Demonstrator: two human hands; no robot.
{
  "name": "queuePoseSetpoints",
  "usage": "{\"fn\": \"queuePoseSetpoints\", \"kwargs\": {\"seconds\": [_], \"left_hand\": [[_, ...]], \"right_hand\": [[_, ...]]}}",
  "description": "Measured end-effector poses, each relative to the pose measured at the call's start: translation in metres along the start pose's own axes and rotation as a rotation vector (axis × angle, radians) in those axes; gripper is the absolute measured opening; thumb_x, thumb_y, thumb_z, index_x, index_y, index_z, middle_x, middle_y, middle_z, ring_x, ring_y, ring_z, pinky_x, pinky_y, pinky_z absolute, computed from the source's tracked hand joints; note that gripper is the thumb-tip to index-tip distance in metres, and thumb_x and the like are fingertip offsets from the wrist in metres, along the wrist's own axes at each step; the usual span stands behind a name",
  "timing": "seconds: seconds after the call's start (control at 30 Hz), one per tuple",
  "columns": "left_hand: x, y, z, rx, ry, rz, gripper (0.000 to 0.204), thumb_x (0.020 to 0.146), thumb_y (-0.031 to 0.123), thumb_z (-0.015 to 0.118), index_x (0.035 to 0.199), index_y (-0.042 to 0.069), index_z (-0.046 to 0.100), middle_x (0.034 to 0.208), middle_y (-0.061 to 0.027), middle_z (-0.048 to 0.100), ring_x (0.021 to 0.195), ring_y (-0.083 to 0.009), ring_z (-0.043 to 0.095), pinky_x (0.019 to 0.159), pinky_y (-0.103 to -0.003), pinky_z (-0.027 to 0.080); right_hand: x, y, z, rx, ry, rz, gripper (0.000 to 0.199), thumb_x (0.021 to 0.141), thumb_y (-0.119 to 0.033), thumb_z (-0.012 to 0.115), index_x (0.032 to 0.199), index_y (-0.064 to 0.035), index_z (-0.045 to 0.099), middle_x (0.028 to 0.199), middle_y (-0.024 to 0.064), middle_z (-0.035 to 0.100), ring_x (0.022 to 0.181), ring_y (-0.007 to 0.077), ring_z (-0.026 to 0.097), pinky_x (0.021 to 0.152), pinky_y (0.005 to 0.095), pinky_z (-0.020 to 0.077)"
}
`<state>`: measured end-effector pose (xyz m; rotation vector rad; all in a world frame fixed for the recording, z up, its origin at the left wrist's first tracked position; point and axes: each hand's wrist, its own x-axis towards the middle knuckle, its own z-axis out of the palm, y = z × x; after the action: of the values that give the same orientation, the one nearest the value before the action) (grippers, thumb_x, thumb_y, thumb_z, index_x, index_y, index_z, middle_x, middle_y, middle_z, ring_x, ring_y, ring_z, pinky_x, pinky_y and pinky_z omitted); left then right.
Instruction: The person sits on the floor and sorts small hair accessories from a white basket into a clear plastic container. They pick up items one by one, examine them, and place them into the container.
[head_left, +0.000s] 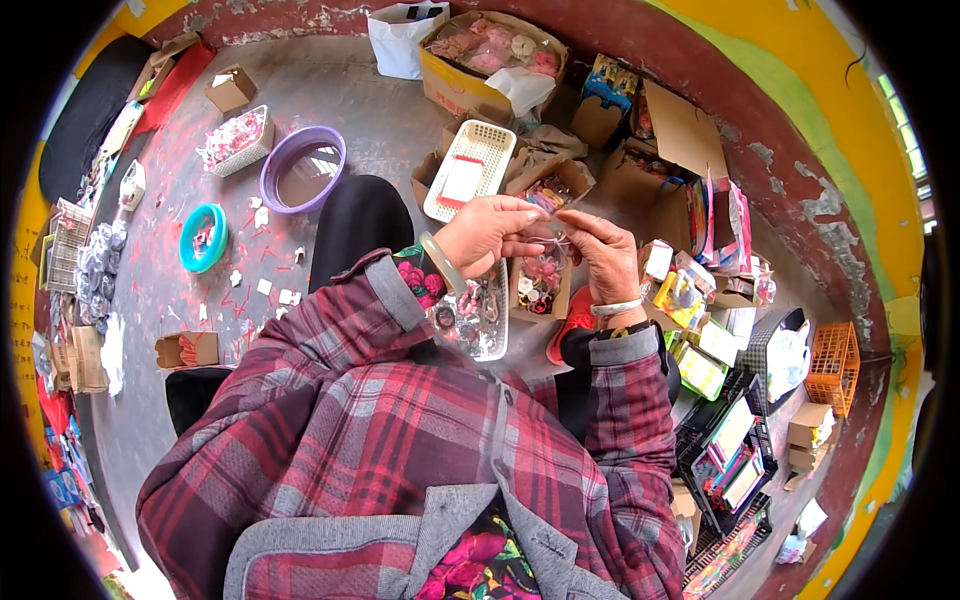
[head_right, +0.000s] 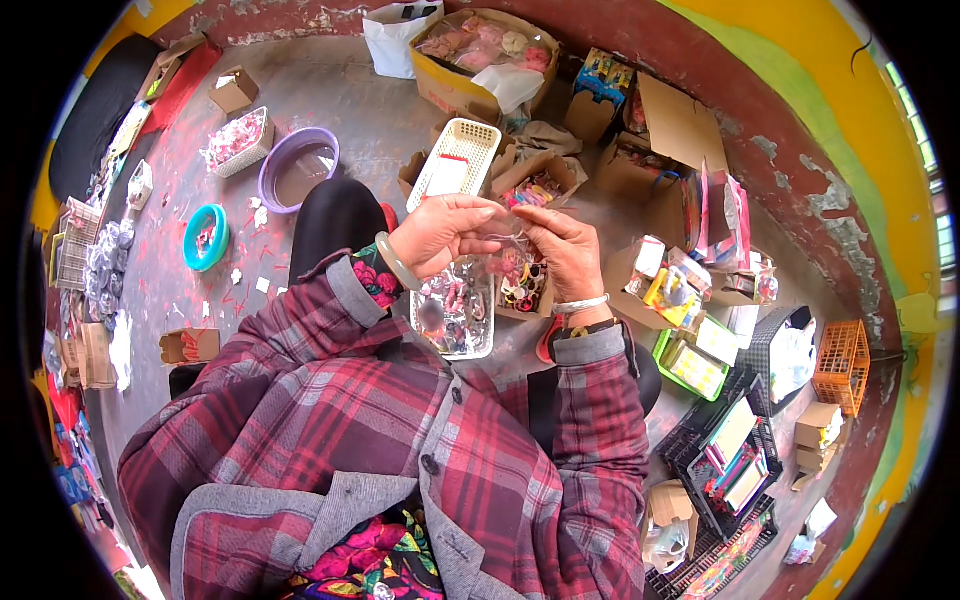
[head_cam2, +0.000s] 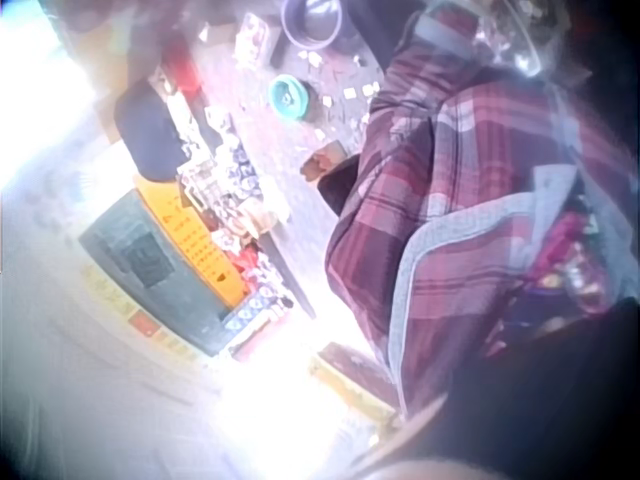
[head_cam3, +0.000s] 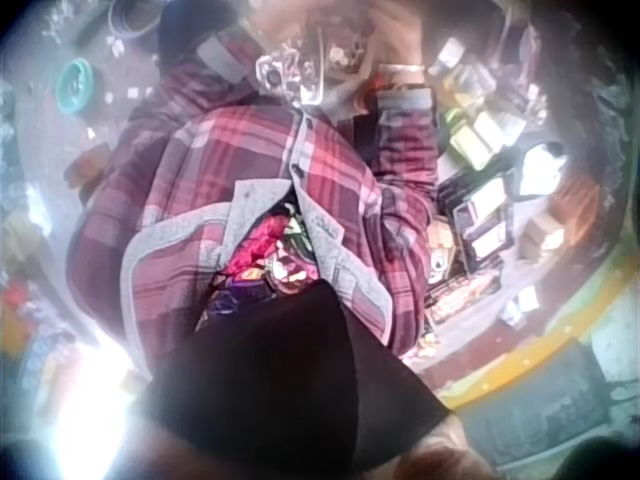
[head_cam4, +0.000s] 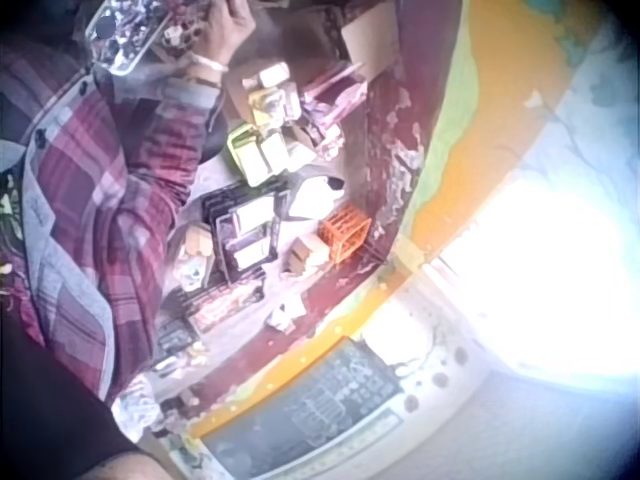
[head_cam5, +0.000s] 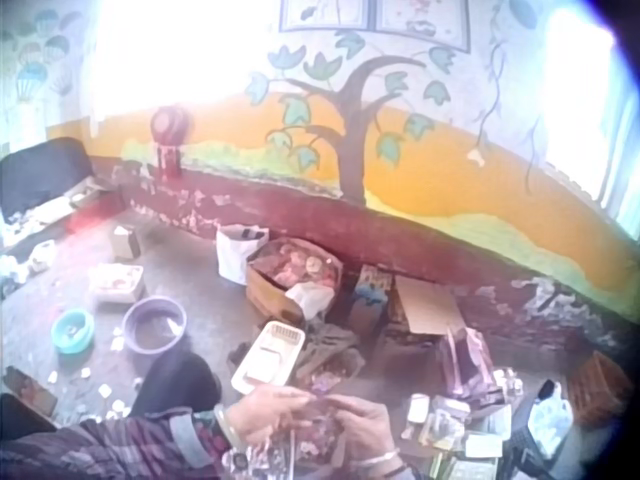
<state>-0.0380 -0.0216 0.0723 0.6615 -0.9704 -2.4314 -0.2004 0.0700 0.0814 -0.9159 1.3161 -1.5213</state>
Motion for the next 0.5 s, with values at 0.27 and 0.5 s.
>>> {"fn": "queuePoseSetpoints", "kwargs": {"seconds": [0.27,0.5], "left_hand": [[-0.004,0.014,-0.002,-0.141,-0.095,-0.143,0.026,0.087,0.010,0.048,0.107,-0.007,0.050,0.101,-0.0174,0.058,0.092,-0.0235,0.060,0.080,-0.032,0.052],[-0.003,0.015,0.009,-0.063,0.044,-0.120,0.022,0.085,0.011,0.054,0.099,-0.006,0.053,0.097,-0.0165,0.059,0.087,-0.0207,0.061,0.076,-0.029,0.053]], "right_hand": [[0.002,0.007,-0.007,-0.056,-0.095,-0.109,0.014,0.079,0.000,0.055,0.089,0.0009,0.066,0.078,0.0039,0.061,0.059,0.0082,0.052,0.053,0.0191,0.0402],[0.003,0.007,-0.005,-0.094,-0.121,-0.135,0.015,0.080,0.001,0.054,0.088,0.0004,0.066,0.078,0.0020,0.060,0.061,0.0069,0.051,0.055,0.0182,0.0397]]}}
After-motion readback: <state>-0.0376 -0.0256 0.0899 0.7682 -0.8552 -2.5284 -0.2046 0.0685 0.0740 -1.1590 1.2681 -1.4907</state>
